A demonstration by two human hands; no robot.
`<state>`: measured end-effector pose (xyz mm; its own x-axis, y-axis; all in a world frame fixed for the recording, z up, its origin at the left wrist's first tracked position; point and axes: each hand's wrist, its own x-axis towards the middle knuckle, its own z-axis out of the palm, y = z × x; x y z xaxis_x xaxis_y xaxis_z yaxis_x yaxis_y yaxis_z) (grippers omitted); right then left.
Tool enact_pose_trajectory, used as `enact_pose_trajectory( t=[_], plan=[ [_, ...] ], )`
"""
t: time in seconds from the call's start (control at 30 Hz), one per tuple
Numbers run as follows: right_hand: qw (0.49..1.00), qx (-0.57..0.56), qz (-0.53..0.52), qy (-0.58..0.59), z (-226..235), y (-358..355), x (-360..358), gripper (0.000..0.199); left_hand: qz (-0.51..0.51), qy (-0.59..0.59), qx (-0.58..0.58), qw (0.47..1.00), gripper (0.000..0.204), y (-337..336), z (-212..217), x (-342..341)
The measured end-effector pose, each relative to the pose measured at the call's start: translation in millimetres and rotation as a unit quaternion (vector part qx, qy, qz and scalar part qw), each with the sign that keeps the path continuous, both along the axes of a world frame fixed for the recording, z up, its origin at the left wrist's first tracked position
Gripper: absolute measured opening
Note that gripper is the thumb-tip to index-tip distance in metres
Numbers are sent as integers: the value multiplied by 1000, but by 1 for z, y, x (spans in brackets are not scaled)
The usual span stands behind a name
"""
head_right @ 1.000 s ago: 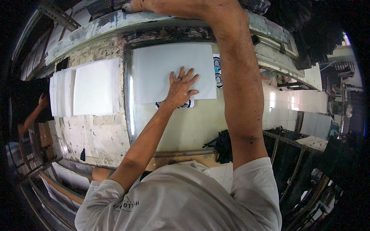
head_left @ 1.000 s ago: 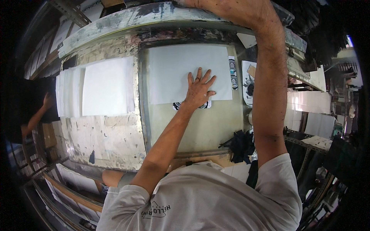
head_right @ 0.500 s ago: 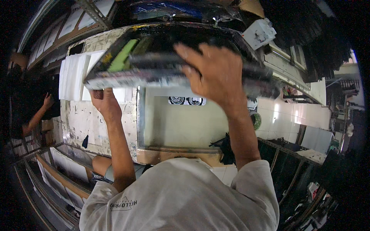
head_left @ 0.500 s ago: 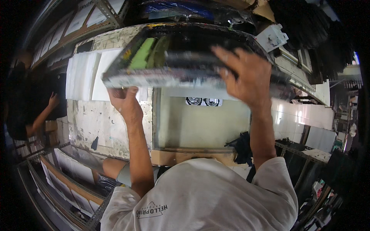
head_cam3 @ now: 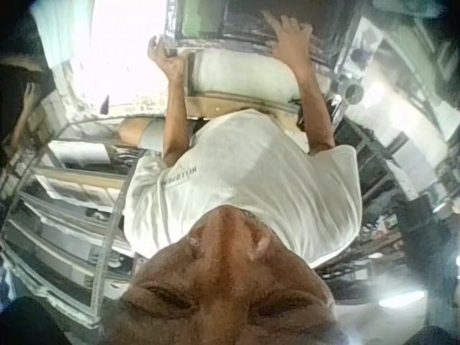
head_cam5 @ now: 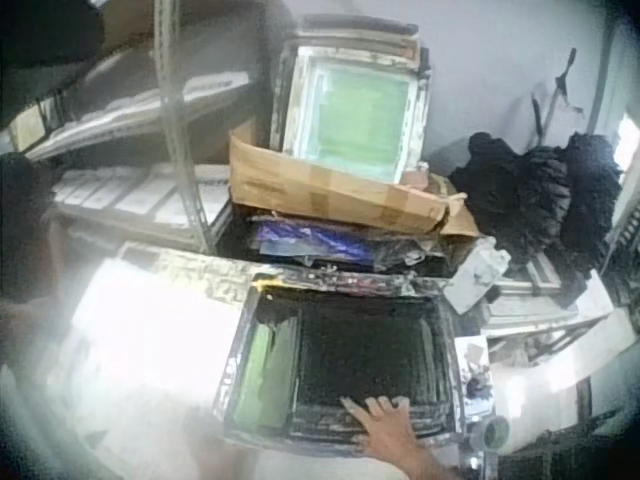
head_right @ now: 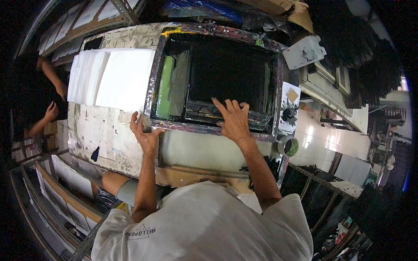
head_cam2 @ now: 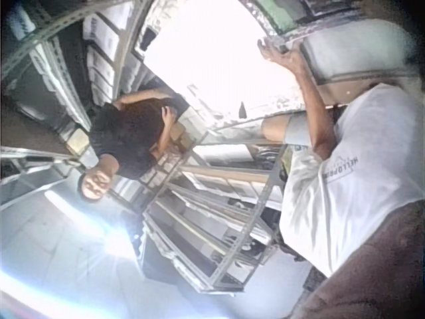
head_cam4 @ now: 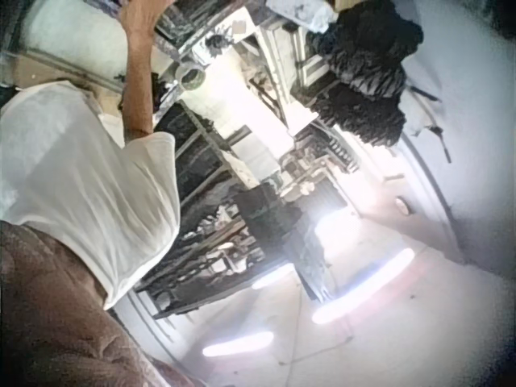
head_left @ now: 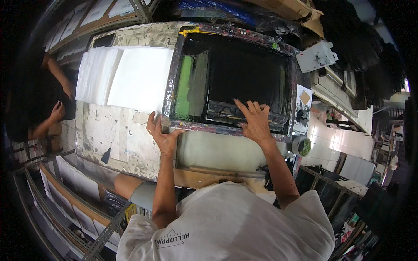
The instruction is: The person performs screen printing by aligning paper on a table, applying ink through a screen using a squeegee, and stacking the printed results.
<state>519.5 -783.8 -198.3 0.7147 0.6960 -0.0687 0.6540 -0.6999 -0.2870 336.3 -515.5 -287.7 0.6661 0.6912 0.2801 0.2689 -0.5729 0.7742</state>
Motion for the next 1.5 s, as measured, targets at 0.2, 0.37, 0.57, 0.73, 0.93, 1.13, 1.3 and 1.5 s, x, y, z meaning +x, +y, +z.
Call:
enact_pose_trajectory(
  t=[0.2, 0.37, 0.57, 0.73, 0.93, 1.13, 1.3, 1.5],
  plan=[
    [997, 66, -13, -43, -25, 20, 70, 80, 0, 2, -4, 1000, 93, 3, 4, -1],
    [988, 99, -16, -115, -34, 49, 171, 79, -4, 8, -23, 1000, 95, 2, 6, -2],
    [989, 77, -17, -125, -34, 79, 250, 74, 8, -42, -50, 998, 99, 0, 2, 0],
    [980, 142, -5, -143, -12, 79, 259, 49, 1, -45, -72, 996, 95, -1, 5, 0],
    [980, 103, 9, -172, -34, 55, 203, 47, 6, -49, -154, 987, 87, -3, -4, -2],
    [986, 109, -12, -130, 13, 25, 64, 49, 9, -89, -153, 984, 84, -2, 6, -3],
    [987, 133, 4, -93, 75, -4, -7, 48, 28, -158, -165, 973, 80, -7, 55, 16],
    [952, 173, 31, -251, 144, -2, 22, 70, 52, -279, -200, 938, 63, -14, 141, 77]
  ],
)
